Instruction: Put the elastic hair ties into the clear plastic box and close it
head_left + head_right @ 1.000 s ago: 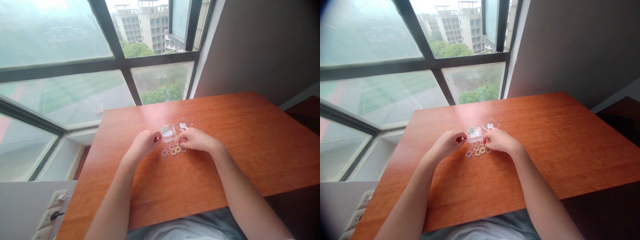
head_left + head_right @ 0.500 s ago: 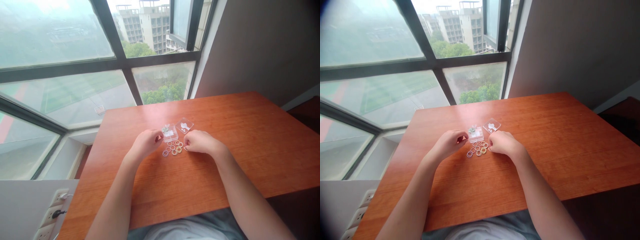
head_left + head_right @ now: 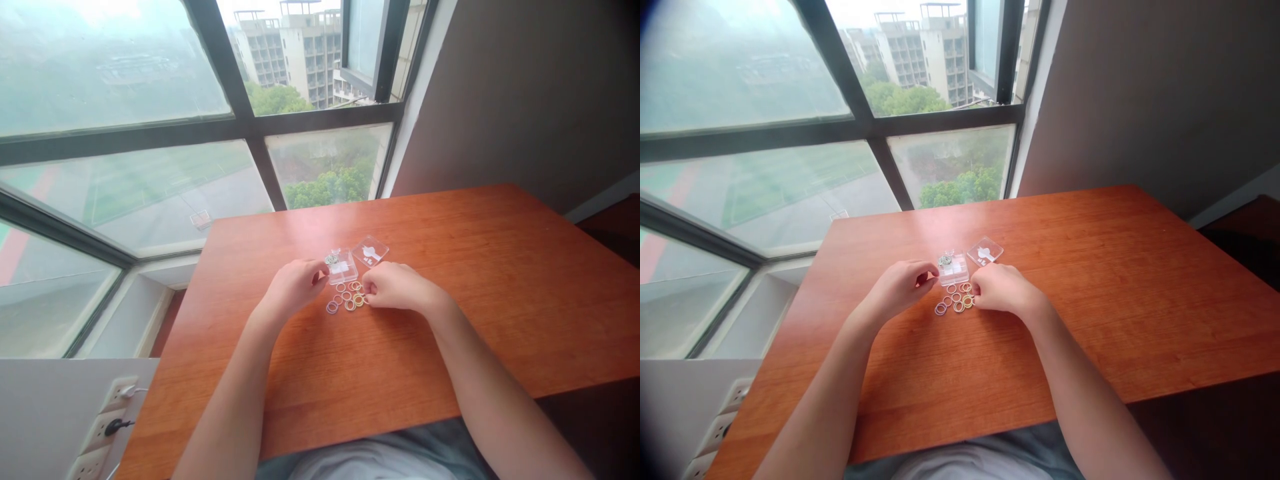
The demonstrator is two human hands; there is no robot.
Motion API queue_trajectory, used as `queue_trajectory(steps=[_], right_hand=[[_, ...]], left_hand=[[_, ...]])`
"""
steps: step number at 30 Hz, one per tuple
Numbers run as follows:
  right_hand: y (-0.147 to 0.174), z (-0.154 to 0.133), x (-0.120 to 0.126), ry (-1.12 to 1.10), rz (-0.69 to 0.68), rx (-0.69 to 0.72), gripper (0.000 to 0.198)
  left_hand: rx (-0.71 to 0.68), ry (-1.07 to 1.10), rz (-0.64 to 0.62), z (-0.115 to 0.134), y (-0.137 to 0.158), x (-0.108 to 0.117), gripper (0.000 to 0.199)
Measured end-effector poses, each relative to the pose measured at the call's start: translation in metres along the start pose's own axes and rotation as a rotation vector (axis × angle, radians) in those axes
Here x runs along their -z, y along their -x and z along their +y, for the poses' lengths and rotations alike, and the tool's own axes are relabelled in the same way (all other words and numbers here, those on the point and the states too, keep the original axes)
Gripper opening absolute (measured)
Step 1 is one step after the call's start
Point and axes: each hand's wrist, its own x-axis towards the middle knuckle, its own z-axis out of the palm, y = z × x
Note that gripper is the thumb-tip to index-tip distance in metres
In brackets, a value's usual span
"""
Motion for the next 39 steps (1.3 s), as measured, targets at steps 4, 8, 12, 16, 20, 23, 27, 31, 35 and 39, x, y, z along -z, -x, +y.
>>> queue_trajectory(steps=[4,8,12,16,20,23,27,31,35,39], right_hand=[[-0.013,0.010,0.001,-0.172,0.215,-0.023,0.010],[-0.038,0.007,-0.013,-0.235,0.466,-0.122,0.016],[-0.056,0.002,-0.029,-0.187,0.570,-0.200,0.016],[-0.058,0.003,-0.033,-0.169,0.595,-0.194,0.015],[-0.053,0.007,-0.032,-0.211,0.603,-0.180,0.015],[-0.047,0.011,-0.030,-0.240,0.601,-0.161,0.015],[-0.041,0.013,-0.027,-0.270,0.601,-0.111,0.015],[-0.037,0.012,-0.023,-0.288,0.597,-0.073,0.014],[-0.034,0.008,-0.021,-0.300,0.596,-0.045,0.013],[-0.032,0.006,-0.019,-0.304,0.595,-0.042,0.013]], left_hand=[[0.000,0.000,-0.006,0.002,0.000,0.000,0.016],[-0.007,0.000,-0.019,0.004,0.000,0.000,0.015],[-0.006,-0.004,-0.025,0.003,0.000,-0.001,0.016],[-0.014,-0.033,-0.019,0.003,-0.001,-0.002,0.017],[-0.046,-0.057,-0.019,0.007,-0.001,-0.006,0.017],[-0.060,-0.105,-0.058,0.013,-0.001,-0.011,0.015],[-0.074,-0.223,-0.130,0.022,-0.002,-0.023,0.013],[-0.101,-0.322,-0.164,0.029,-0.001,-0.030,0.017],[-0.072,-0.369,-0.172,0.032,0.001,-0.029,0.017],[-0.046,-0.383,-0.187,0.033,-0.001,-0.027,0.023]])
